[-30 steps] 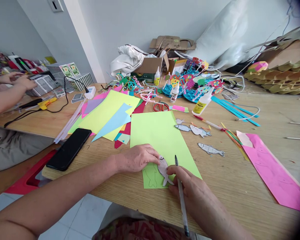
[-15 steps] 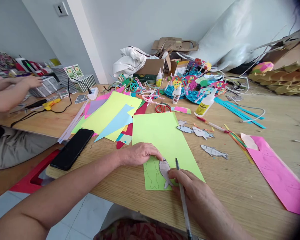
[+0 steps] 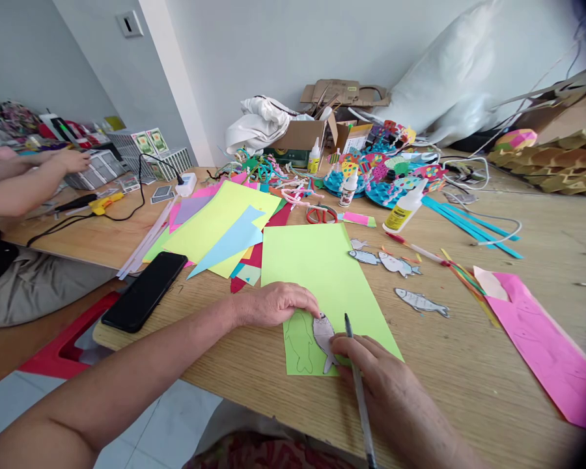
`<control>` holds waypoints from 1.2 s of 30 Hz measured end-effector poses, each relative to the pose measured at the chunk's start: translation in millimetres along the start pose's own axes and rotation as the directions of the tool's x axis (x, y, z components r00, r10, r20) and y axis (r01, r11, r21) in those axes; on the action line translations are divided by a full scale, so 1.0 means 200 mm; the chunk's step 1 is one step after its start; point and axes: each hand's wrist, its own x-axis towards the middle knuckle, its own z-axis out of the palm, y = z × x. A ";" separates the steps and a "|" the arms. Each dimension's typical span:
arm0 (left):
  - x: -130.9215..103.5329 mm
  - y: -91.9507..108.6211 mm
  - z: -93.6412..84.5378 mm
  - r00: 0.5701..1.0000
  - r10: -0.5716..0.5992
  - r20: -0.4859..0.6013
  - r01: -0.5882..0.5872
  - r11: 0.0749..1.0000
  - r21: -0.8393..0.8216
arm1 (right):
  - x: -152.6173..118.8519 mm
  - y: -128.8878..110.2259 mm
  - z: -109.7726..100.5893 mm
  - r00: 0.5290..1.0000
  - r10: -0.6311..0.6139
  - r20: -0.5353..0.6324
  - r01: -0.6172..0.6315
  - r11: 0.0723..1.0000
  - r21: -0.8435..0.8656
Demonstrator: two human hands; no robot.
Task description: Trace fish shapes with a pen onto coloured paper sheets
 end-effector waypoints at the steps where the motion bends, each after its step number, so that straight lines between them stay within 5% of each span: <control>1: 0.00 0.00 0.00 1.000 0.006 0.010 -0.007 1.000 0.020 | 0.00 0.00 0.00 1.000 0.002 0.000 -0.002 1.000 -0.003; 36: 0.03 0.05 0.02 0.998 -0.025 0.051 0.018 0.992 0.129 | 0.02 -0.01 -0.01 1.000 -0.011 0.007 0.012 1.000 -0.014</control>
